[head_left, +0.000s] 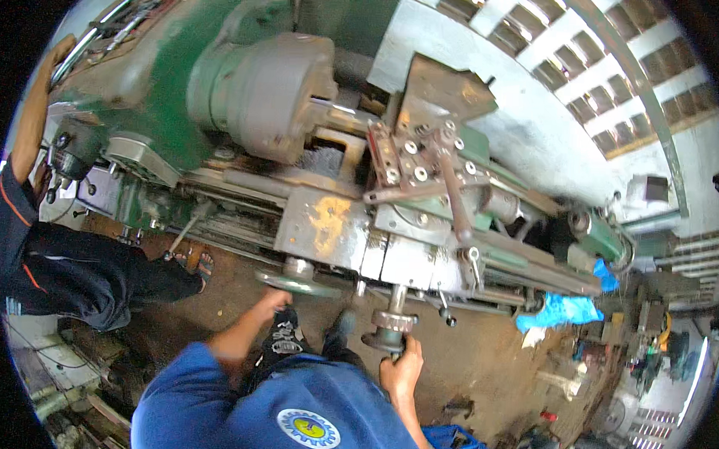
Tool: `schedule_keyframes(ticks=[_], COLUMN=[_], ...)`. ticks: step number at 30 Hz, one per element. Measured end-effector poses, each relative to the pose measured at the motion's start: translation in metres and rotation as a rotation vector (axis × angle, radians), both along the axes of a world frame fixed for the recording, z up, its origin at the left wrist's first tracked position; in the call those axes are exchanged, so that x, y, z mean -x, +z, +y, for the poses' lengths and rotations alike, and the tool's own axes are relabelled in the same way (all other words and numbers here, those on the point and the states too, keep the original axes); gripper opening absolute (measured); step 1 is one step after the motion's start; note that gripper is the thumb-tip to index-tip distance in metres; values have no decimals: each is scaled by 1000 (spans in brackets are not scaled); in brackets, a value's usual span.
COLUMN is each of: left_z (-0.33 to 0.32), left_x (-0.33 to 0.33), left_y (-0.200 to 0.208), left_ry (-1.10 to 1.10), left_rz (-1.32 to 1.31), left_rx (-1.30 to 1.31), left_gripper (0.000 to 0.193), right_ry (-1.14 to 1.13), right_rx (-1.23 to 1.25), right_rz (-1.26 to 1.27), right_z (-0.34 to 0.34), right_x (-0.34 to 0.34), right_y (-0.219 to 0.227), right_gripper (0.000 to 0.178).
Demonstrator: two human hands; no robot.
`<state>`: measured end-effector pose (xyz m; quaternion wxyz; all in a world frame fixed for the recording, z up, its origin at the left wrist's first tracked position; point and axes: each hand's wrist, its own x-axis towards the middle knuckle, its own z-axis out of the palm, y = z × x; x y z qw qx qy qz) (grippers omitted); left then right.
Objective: The person operates a metal lathe, turning handwheels to advance the carriage and tool post while the workpiece rotates. A second person briefly assists by adjusting a lever on the headstock. The person then uses a caliper to measure the workpiece diameter.
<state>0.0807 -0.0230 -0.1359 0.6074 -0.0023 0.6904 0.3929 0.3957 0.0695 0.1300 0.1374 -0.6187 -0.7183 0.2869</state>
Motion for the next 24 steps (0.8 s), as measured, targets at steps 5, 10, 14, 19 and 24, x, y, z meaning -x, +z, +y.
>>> schedule_keyframes(ticks=[5,10,14,19,24], left_z=[-4,72,35,-2,70], left_x=[-37,-103,-23,-16,-141], left_y=[90,28,9,117,122], left_ry=[52,-255,79,68,10], left_rz=[-62,185,399,484,399], left_rx=[-107,31,42,272,114], left_gripper=[11,26,34,30,28], right_ry=[34,132,-259,-221,-313], right_rx=[27,270,443,111,127], right_rz=[-16,168,832,0,-555], right_z=[7,21,55,108,154], right_x=[-9,-51,-103,-144,-188], right_y=[-8,-17,-54,-129,-209], right_gripper=[61,75,39,47,87])
